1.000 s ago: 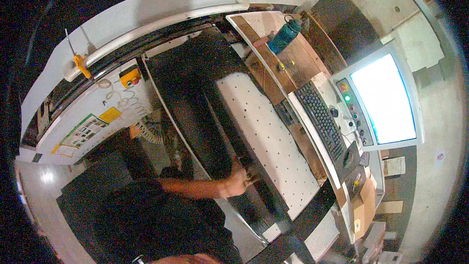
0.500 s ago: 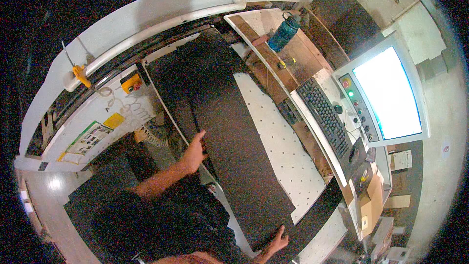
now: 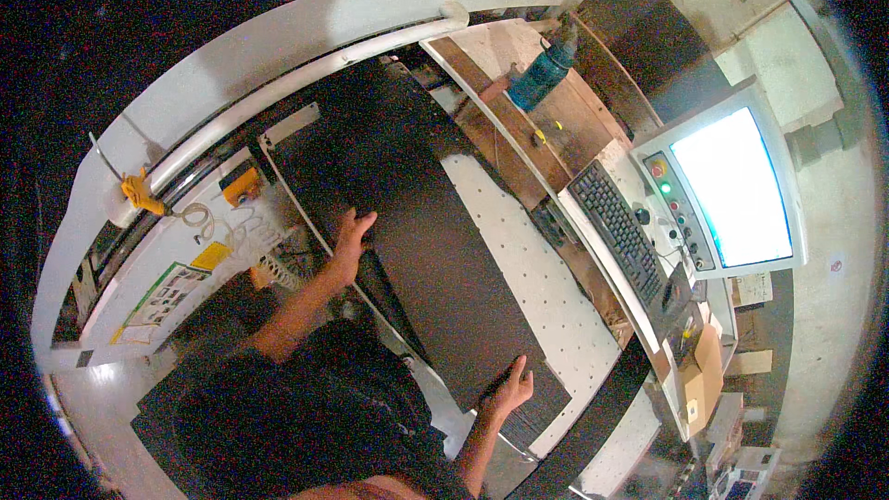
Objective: The person repeatedly places dark rectangular wood panels onto a machine table, aligns them, and uses a yellow-handled tool to press or secure them. They remove the panels and repeat the process with additional panels throughout the clip.
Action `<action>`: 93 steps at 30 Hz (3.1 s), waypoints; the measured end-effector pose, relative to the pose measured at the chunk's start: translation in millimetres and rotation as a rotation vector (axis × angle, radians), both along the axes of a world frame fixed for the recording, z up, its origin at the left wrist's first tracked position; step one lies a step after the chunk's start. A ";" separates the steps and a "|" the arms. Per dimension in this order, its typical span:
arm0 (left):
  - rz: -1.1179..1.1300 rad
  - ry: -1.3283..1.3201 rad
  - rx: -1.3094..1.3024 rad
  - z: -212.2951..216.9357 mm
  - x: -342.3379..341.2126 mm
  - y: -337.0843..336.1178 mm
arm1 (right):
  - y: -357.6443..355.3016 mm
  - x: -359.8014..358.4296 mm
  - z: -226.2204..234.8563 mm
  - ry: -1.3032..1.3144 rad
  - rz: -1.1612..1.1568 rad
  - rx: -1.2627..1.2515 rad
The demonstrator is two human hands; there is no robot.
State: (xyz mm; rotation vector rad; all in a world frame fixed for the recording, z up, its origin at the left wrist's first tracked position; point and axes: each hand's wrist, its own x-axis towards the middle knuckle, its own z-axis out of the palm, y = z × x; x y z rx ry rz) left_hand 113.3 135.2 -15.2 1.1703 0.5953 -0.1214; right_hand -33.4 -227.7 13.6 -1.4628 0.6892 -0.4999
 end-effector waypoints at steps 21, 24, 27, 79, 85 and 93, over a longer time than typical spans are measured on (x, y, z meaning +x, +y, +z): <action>-0.641 -0.628 0.404 -57.0 31.0 31.6 | -103.8 201.0 -19.8 0.168 0.045 -0.002; -0.585 -0.681 0.463 -58.9 29.5 35.2 | -97.9 198.1 -21.8 0.048 0.162 0.061; -0.601 -0.650 0.449 -65.7 35.5 23.2 | -147.2 173.1 -48.1 -0.047 0.092 -0.356; -0.613 0.031 1.624 -67.4 291.1 61.9 | -86.5 196.9 -79.4 0.169 0.520 -1.158; -0.649 0.035 1.635 -62.3 296.7 61.4 | -128.9 204.4 -88.5 -0.007 0.762 -1.188; -0.670 0.097 1.693 -66.3 297.3 63.2 | -127.0 205.0 -90.0 -0.004 0.767 -1.156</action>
